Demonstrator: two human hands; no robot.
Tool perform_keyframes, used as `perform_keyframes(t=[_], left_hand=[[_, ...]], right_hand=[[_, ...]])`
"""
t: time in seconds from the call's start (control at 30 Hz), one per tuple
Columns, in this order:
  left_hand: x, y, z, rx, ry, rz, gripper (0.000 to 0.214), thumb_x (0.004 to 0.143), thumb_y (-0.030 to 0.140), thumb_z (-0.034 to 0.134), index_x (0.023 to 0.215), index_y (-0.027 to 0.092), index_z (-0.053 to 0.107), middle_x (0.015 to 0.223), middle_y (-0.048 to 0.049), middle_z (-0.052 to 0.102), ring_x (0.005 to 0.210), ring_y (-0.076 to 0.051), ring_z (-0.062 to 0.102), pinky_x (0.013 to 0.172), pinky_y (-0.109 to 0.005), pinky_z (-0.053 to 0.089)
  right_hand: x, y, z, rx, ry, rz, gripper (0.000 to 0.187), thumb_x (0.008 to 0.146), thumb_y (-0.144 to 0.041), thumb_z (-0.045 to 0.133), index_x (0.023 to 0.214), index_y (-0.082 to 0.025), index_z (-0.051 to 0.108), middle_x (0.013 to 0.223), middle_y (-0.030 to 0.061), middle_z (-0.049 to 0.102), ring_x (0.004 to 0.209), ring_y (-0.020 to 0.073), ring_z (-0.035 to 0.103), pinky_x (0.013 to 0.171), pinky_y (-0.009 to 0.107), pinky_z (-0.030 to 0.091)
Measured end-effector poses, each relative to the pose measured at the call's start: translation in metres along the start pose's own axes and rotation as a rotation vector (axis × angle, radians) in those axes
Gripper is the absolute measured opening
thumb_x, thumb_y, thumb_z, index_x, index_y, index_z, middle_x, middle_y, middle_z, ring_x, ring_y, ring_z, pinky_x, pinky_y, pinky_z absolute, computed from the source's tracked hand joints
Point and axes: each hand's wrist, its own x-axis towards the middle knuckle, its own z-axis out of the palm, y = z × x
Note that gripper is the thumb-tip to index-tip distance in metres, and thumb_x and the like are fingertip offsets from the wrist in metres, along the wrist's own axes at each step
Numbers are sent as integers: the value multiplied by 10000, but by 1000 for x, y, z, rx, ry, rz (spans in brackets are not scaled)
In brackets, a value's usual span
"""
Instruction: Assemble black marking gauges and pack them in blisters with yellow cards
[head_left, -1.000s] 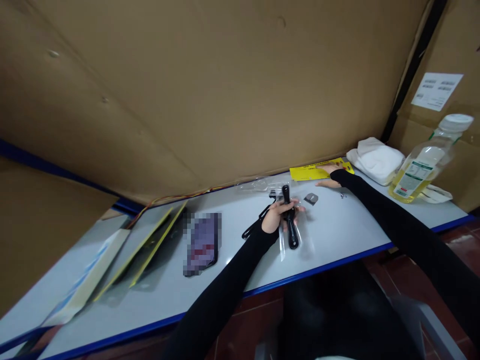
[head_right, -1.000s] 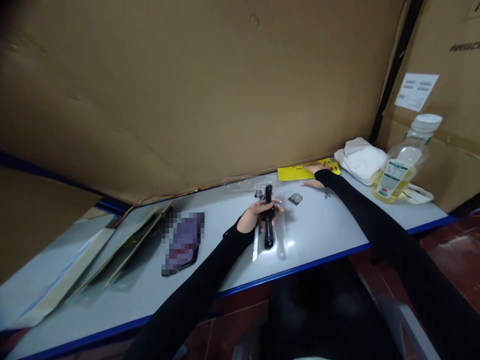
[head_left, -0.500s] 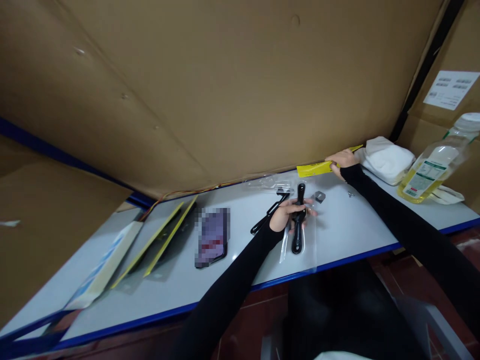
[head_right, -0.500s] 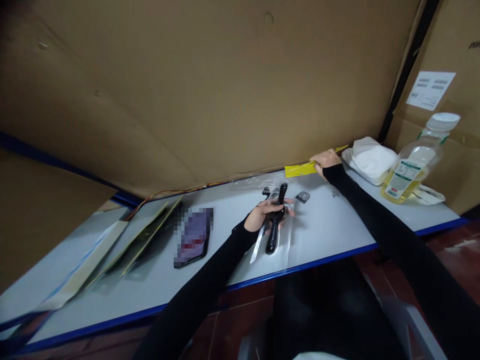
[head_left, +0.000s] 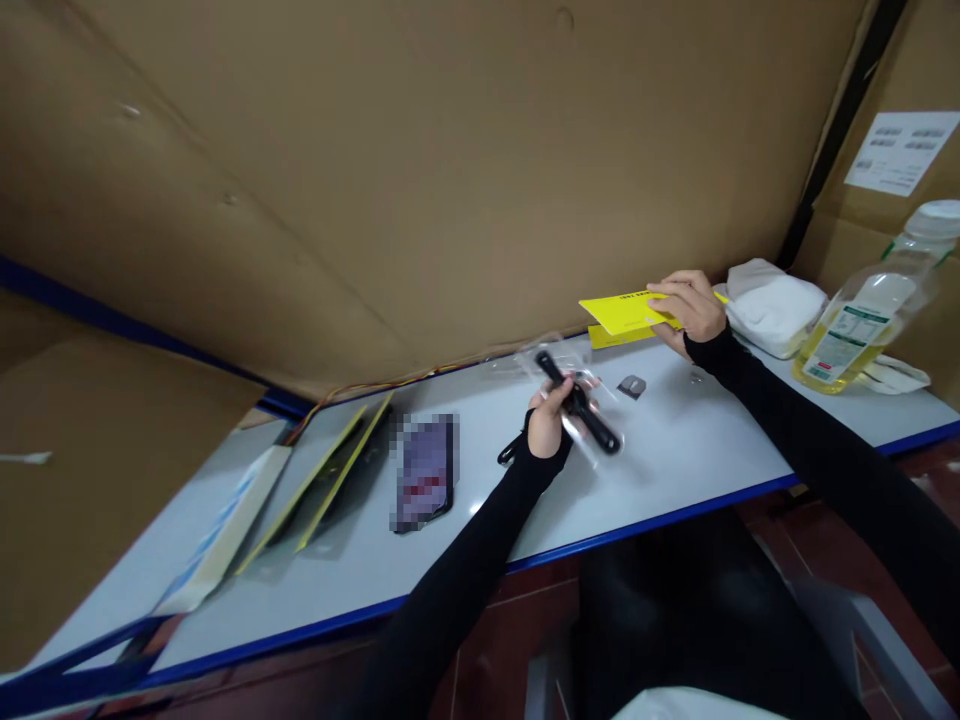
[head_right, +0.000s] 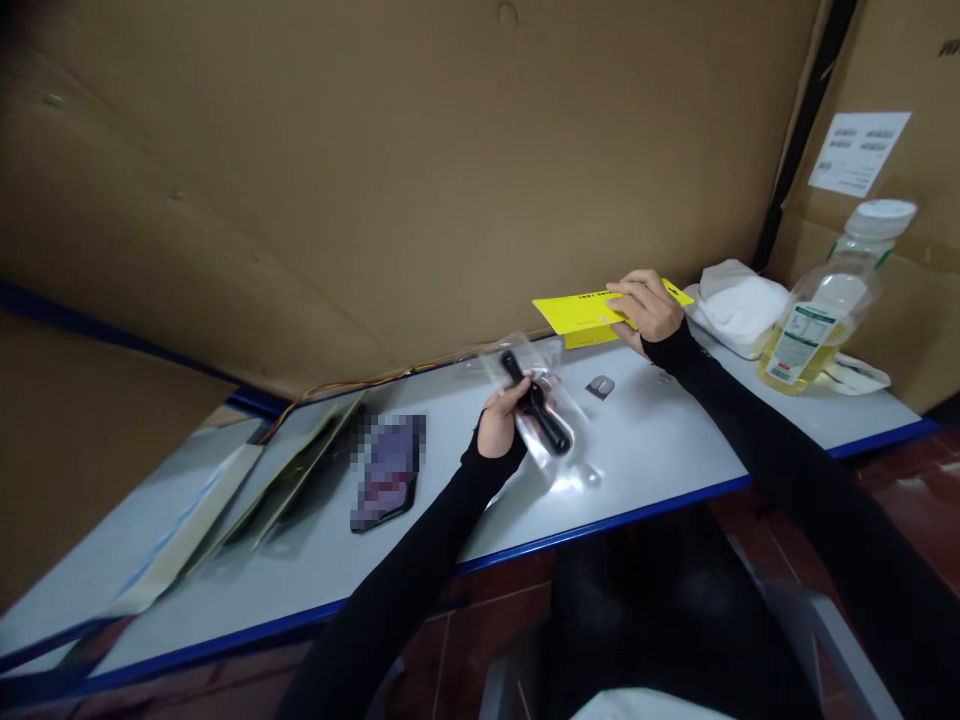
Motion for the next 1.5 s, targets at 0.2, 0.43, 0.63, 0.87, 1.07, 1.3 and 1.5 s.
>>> perform_keyframes(t=[0.2,0.43,0.63,0.87,1.07,1.3,1.5], left_hand=[[28,2,-21,-184,459,346,463,692,235,798,933,247,403,910,-21,749,719,-188,759,598,-245,554],[36,4,-26,-164,624,459,517,729,243,802,964,270,342,877,7,704,779,-220,786,571,-255,598],[32,7,-21,-172,655,431,523,757,223,797,987,279,330,906,6,676,849,-241,786,672,-332,645],[30,3,-21,-137,619,471,512,742,247,781,980,285,329,961,0,683,779,-202,771,709,-366,652],[29,0,-24,-115,618,451,552,745,261,815,1010,287,331,950,-5,691,798,-213,774,681,-347,646],[27,4,-22,-111,614,434,516,762,216,789,1012,285,343,976,-17,719,820,-225,787,691,-337,649],[21,10,-11,-204,668,346,494,800,103,734,1051,275,346,921,-7,727,782,-213,783,660,-314,652]], right_hand=[[-3,-25,7,-25,-152,-166,225,931,-128,569,1034,-219,747,1391,113,714,1293,360,589,907,519,598],[-3,-30,26,-17,-283,-72,312,995,-187,557,1053,-336,825,1187,47,799,1013,267,641,877,470,550],[-1,-27,11,5,-273,-77,239,979,-297,621,1071,-361,832,1198,50,799,1001,277,622,875,489,522],[-7,-26,4,-109,-312,-106,306,985,-267,558,1088,-334,839,1168,44,813,971,281,613,829,478,519],[-8,-31,8,-131,-346,-146,357,1026,-237,501,1080,-324,843,1181,58,813,936,276,598,798,469,497],[-6,-30,3,-95,-253,-56,303,1039,-275,542,1058,-359,833,1183,12,807,987,267,589,835,453,483],[-12,-33,7,-110,-249,-90,284,1037,-253,567,1058,-333,839,1191,36,812,917,249,590,787,428,490]])
